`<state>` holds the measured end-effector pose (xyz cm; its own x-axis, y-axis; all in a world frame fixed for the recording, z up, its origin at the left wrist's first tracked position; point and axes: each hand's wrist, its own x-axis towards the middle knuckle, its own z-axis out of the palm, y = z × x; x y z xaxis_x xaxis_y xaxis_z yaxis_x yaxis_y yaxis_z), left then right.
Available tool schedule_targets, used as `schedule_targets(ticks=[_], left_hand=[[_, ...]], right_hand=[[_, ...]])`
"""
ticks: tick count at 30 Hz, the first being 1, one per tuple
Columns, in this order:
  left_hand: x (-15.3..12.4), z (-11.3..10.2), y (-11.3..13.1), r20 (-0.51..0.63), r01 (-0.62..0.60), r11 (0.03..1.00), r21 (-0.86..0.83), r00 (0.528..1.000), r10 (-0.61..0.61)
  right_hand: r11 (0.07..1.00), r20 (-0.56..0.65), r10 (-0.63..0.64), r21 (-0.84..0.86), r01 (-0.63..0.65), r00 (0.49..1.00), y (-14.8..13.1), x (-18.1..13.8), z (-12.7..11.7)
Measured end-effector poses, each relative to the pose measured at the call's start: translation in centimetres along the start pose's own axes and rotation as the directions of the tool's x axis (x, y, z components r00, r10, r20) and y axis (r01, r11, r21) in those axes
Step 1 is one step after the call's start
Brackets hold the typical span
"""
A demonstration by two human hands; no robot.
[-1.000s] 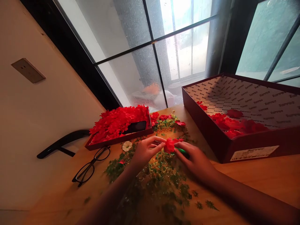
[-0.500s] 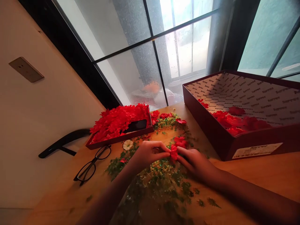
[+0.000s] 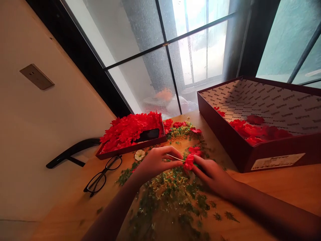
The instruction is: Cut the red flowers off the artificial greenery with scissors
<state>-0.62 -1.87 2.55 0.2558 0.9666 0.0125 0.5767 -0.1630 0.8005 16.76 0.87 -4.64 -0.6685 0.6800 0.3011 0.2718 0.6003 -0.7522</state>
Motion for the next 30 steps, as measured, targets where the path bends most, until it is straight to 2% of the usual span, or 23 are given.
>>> schedule_targets(ticks=[5, 8, 10, 12, 14, 15, 18, 21, 26, 30], left_hand=[[0.0, 1.1, -0.3, 0.003, 0.016, 0.999, -0.03, 1.0, -0.016], [0.1, 0.6, -0.3, -0.002, 0.034, 0.999, -0.028, 0.999, -0.034], [0.2, -0.4, -0.5, -0.063, 0.052, 0.997, -0.053, 0.996, -0.056], [0.4, -1.7, -1.1, -0.181, 0.074, 0.996, -0.056, 0.98, -0.083], [0.6, -2.8, -2.0, -0.264, 0.119, 0.991, 0.062, 0.959, -0.099], [0.7, -3.0, -2.6, -0.269, 0.149, 0.974, 0.17, 0.958, -0.1], [0.9, -2.8, -4.3, -0.183, 0.168, 0.867, 0.468, 0.979, -0.091], [1.1, -1.8, -5.6, -0.13, 0.124, 0.817, 0.564, 0.99, -0.061], [1.4, -1.1, -6.2, -0.203, 0.139, 0.822, 0.552, 0.979, -0.029], [1.4, -1.2, -5.7, -0.27, 0.164, 0.918, 0.36, 0.961, -0.065]], right_hand=[[1.0, 0.028, -0.001, -0.015, 0.001, 1.0, 0.1, -0.1, 0.0], [1.0, 0.025, 0.015, 0.013, -0.015, 1.0, 0.1, -0.1, 0.0], [0.997, -0.032, 0.048, 0.057, -0.046, 0.998, 0.1, 0.1, -0.1], [0.987, -0.118, 0.108, 0.128, -0.092, 0.987, 0.3, 0.4, -0.1], [0.97, -0.199, 0.162, 0.209, -0.12, 0.967, 0.4, 0.6, -0.3], [0.962, -0.227, 0.182, 0.243, -0.126, 0.957, 0.5, 0.7, -0.3], [0.947, -0.256, 0.217, 0.289, -0.14, 0.942, 0.5, 0.8, -0.4], [0.943, -0.248, 0.217, 0.301, -0.138, 0.944, 0.5, 0.8, -0.4], [0.939, -0.22, 0.229, 0.306, -0.155, 0.948, 0.7, 0.8, -0.2], [0.947, -0.177, 0.234, 0.262, -0.184, 0.956, 1.0, 0.9, 0.0]])
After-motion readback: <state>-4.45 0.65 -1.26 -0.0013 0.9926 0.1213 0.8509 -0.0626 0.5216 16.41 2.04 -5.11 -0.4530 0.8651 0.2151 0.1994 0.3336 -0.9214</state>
